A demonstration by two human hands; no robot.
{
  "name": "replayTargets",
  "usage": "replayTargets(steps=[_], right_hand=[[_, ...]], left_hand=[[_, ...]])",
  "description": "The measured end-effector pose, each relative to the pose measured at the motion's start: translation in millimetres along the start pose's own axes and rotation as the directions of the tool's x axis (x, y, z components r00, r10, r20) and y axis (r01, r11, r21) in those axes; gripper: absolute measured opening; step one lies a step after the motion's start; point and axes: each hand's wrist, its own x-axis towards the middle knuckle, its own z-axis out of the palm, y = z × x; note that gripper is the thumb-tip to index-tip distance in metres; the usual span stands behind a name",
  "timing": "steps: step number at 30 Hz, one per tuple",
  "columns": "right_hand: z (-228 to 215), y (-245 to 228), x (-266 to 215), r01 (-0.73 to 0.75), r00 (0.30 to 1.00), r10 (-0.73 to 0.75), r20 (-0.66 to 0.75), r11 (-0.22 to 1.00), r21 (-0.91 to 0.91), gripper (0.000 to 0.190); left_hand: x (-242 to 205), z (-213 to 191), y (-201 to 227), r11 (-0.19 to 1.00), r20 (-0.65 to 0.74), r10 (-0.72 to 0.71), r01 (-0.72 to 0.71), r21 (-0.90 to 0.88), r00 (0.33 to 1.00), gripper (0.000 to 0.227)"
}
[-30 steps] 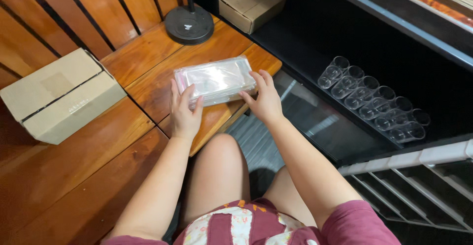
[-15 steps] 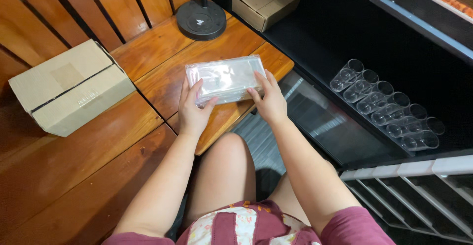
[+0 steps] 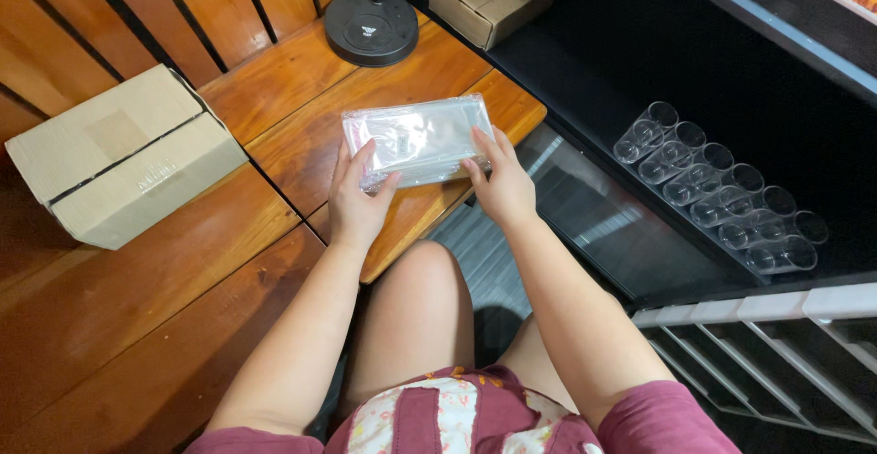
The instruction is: The person sits on the floor and repeatedly picks up stacks of clear plastic pouches from a wooden bench, then places them onto a shelf above a cabinet containing plastic cups. The person handles the pouches by hand, stacking them neatly on the shelf.
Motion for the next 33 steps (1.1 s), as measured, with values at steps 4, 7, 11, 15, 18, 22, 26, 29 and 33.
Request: replayTargets(steps=[4,7,11,15,18,22,26,29,33], right_hand=[[2,4,1,-0.002,1.0,0.002,0.002,1.0,-0.001,0.053],[2,4,1,0.003,1.0,-0.003,0.006,1.0,0.01,0.053],[-1,-1,-3,0.001,1.0,-0.001,0.007,1.0,0.024,0.053],[1,0,-4,0.007,1.0,-0.007,-0.003,0.999,0.041,0.052],[-1,-1,-5,0.008,1.0,-0.008,0.009,0.999,0.031,0.052],[3,4,-3,0.01,1.0,-0.01,0.009,1.0,0.022,0.052],[3,4,-4,0.026,1.0,-0.026,0.001,0.999,0.033,0.052],[4,4,-4,0.018,1.0,-0.018,0.002,0.999,0.041,0.052],[4,4,-4,0.011,1.0,-0.011,0.002,0.999,0.042,0.053]], left_hand=[[1,1,-3,1.0,0.005,0.003,-0.003,0.011,1.0,0.064],[0,0,-2,1.0,-0.002,-0.001,0.001,0.009,1.0,0.064],[2,-2,3,1.0,0.022,-0.02,0.02,0.006,1.0,0.063],[1,-3,3,1.0,0.032,-0.02,0.02,0.011,0.999,0.064],[0,-1,2,1.0,0.029,-0.025,0.024,0.015,0.999,0.065],[1,-4,8,1.0,0.034,-0.021,0.021,0.019,0.999,0.064],[1,-3,2,1.0,0.033,-0.012,0.011,0.013,0.999,0.065],[2,-2,0,1.0,0.032,-0.002,0.002,0.005,0.999,0.065],[2,-4,5,1.0,0.035,-0.004,0.004,-0.001,0.999,0.065]])
